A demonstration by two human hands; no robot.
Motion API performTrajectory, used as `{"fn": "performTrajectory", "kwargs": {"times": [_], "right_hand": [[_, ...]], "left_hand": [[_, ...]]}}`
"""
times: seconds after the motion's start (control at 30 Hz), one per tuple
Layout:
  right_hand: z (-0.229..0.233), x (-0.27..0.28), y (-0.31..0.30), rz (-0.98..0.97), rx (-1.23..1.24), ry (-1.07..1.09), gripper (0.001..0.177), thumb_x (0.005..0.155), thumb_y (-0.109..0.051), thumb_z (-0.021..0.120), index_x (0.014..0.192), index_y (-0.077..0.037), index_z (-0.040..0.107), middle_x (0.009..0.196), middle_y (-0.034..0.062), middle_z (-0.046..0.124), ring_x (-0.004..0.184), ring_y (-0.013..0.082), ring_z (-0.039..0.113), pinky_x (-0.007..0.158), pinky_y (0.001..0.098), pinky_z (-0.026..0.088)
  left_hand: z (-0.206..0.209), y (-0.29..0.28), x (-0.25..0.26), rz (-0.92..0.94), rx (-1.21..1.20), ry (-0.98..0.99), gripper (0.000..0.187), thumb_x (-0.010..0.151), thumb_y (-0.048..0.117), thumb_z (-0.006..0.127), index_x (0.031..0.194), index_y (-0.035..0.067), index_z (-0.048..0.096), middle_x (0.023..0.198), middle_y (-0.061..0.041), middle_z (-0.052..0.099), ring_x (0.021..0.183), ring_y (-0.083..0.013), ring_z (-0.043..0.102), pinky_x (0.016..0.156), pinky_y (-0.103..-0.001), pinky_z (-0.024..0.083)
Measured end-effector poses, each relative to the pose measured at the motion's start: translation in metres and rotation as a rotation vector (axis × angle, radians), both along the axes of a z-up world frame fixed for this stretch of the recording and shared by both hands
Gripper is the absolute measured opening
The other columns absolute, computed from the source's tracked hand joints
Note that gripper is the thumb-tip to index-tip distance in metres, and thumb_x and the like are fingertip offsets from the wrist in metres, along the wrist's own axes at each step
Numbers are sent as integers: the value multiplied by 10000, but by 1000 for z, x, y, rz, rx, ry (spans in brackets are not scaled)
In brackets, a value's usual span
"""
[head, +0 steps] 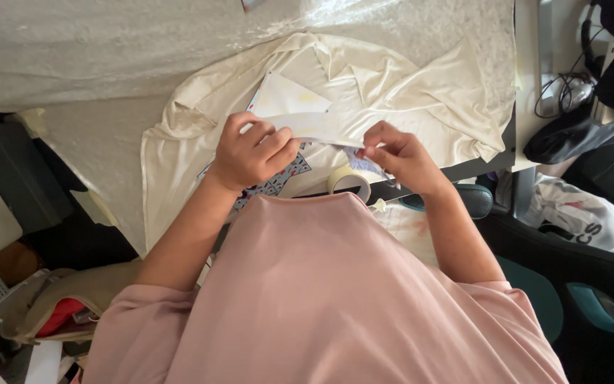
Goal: Assembling a paper birthday banner by folding and taping individual flag pieces together.
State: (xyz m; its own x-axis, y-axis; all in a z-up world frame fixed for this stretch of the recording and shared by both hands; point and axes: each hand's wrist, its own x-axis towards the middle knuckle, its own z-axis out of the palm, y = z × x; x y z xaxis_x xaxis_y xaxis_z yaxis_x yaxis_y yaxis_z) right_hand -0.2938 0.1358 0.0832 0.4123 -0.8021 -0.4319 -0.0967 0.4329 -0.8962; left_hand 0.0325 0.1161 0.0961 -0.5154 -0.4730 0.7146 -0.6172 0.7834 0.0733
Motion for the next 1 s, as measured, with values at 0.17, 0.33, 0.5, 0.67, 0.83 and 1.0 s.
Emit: {"fn": "performTrajectory", "kwargs": {"times": [0.17,0.33,0.5,0.67,0.83,1.0], "right_hand": [[20,13,-3,-76,-408,185,39,969,-40,738,1003,-34,721,1094,26,614,869,101,569,743,259,481],[39,17,-2,-44,-1026,507,140,905,-22,806,998,-83,721,1063,58,661,874,179,668,695,292,533],[49,9,-12,80,-1686,780,222,826,33,894,964,-67,751,872,30,670,574,153,538,489,314,414],[35,9,-6,24,-1532,712,235,868,-33,917,977,-62,710,888,32,646,618,172,588,530,319,445],[35,11,-2,-47,-1393,667,218,854,-43,903,978,-81,728,868,47,643,602,194,587,523,332,434],[72,16,-18,41,-905,704,267,899,-151,870,1120,-64,748,931,62,672,761,213,670,631,321,517]], "left_hand": [[14,-3,-3,0,74,-84,105,934,126,774,941,175,681,951,71,576,775,-107,571,908,-344,454],[23,-3,-5,-26,153,-69,82,913,123,744,954,166,687,965,60,576,791,-123,569,911,-352,456],[23,-3,-5,-6,221,-42,112,875,105,735,948,169,679,975,61,588,824,-125,586,918,-359,466],[23,-5,1,-24,72,-98,91,903,115,744,947,160,679,979,58,595,801,-119,573,897,-339,469],[27,-4,0,-33,95,-101,95,910,120,754,950,144,671,999,43,609,844,-118,616,915,-335,474],[32,-15,-7,-102,564,69,168,930,142,766,924,117,601,935,4,660,875,-209,672,902,-379,463]]}}
